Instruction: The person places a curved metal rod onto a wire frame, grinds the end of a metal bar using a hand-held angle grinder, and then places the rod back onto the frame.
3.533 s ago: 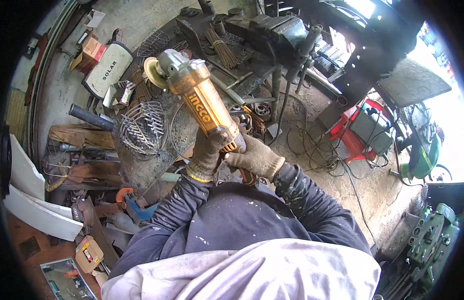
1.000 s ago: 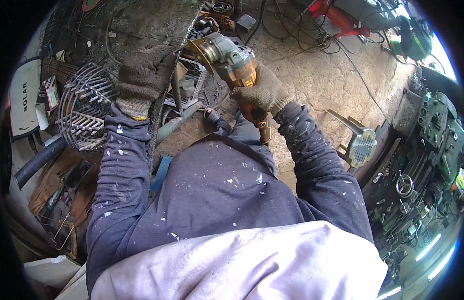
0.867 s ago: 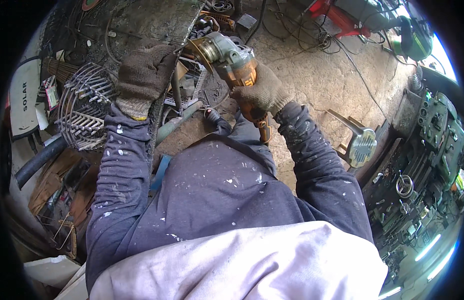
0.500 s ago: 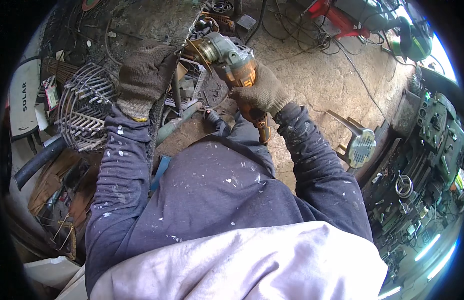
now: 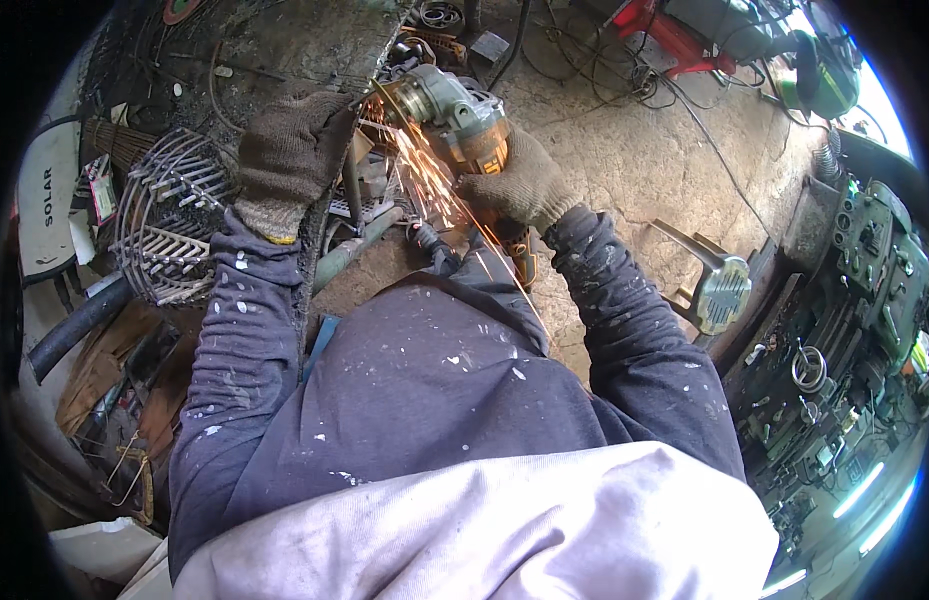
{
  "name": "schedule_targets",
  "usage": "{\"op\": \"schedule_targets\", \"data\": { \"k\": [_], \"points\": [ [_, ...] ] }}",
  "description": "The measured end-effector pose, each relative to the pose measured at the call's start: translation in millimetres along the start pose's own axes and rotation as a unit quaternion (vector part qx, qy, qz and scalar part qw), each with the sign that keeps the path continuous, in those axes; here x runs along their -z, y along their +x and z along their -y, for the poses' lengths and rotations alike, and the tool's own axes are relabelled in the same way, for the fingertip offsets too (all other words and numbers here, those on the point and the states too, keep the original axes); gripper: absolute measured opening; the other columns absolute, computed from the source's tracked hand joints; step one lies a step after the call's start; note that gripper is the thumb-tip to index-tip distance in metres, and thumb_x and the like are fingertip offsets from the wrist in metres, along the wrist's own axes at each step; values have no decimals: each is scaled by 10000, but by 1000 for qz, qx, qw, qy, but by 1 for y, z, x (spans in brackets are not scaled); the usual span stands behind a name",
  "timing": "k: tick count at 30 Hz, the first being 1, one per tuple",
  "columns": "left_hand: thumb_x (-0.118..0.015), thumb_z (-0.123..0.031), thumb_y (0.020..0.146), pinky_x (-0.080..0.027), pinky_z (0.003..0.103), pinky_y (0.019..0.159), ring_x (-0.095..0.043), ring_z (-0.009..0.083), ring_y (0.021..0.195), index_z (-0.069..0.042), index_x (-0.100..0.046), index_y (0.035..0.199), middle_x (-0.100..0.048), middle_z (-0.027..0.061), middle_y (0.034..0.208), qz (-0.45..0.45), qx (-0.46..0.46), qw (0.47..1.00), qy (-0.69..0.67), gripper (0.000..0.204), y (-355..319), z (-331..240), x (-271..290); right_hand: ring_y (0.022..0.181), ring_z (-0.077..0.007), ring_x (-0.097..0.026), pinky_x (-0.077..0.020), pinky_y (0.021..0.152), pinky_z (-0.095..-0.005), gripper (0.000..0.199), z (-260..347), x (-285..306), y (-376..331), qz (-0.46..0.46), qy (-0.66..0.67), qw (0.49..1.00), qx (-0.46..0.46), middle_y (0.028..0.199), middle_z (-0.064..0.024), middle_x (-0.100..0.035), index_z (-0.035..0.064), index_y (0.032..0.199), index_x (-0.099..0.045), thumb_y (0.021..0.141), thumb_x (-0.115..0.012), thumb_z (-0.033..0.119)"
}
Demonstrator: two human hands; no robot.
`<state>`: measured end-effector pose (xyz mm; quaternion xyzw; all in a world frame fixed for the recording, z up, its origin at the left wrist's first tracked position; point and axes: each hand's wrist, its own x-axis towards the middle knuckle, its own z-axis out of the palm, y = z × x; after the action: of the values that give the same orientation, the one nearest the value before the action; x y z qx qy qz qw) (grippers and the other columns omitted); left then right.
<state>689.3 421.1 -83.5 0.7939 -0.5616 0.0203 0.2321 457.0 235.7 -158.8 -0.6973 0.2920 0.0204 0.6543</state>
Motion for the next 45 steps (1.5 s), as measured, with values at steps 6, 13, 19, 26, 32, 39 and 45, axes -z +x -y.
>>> {"op": "schedule_targets", "data": {
  "k": [6, 13, 19, 26, 32, 39, 45],
  "points": [
    [-701, -335, 958, -564, 425, 725, -717, 361, 845, -105, -768, 1076, -734, 148, 922, -21, -3, 1000, -9, 267, -1, 2, -3, 1034, -204, -663, -530, 938, -359, 754, 11, 0, -4, -4, -27, 1000, 9, 1146, -97, -715, 30, 1302, -608, 671, -938, 278],
    [-687, -314, 964, -571, 426, 747, -729, 352, 877, -110, -770, 1100, -745, 160, 960, -1, 12, 1000, -15, 259, -1, -1, 0, 1031, -220, -675, -532, 934, -358, 762, -5, 0, 3, 11, -40, 999, -1, 1126, -112, -718, 34, 1297, -613, 670, -928, 333],
    [-694, -321, 938, -582, 434, 742, -708, 350, 865, -139, -765, 1111, -737, 123, 985, -1, 20, 1000, 4, 261, -4, 3, -4, 1044, -228, -683, -531, 949, -363, 770, -11, -1, 0, 8, -33, 999, -5, 1153, -114, -721, 44, 1310, -613, 674, -924, 349],
    [-698, -320, 941, -585, 426, 730, -716, 341, 870, -140, -763, 1123, -747, 119, 1009, -7, 12, 1000, 0, 265, -4, 2, -1, 1025, -193, -669, -542, 920, -352, 642, 19, -4, -6, 11, -35, 999, 12, 1137, -85, -706, 33, 1269, -609, 718, -880, 220],
    [-693, -318, 945, -584, 427, 717, -717, 347, 842, -153, -763, 1123, -751, 108, 976, -29, -5, 1000, -12, 253, 0, -2, -5, 1002, -196, -675, -545, 914, -354, 683, 11, -7, 0, 30, 70, 997, 2, 1124, -85, -714, 42, 1277, -621, 697, -903, 268],
    [-727, -324, 934, -576, 414, 731, -733, 341, 868, -127, -775, 1090, -755, 134, 951, -16, 23, 999, -15, 256, 1, -1, -5, 992, -241, -704, -551, 907, -376, 674, -4, -3, -2, -24, -46, 999, 4, 1096, -125, -739, 46, 1249, -649, 692, -897, 333],
    [-727, -320, 929, -575, 421, 744, -730, 333, 889, -132, -772, 1103, -748, 141, 969, 13, 49, 999, 19, 261, -3, -1, -3, 985, -252, -705, -547, 910, -379, 685, -9, -3, -3, -7, -66, 997, -28, 1070, -130, -742, 49, 1244, -650, 685, -889, 367]
  ]
}}
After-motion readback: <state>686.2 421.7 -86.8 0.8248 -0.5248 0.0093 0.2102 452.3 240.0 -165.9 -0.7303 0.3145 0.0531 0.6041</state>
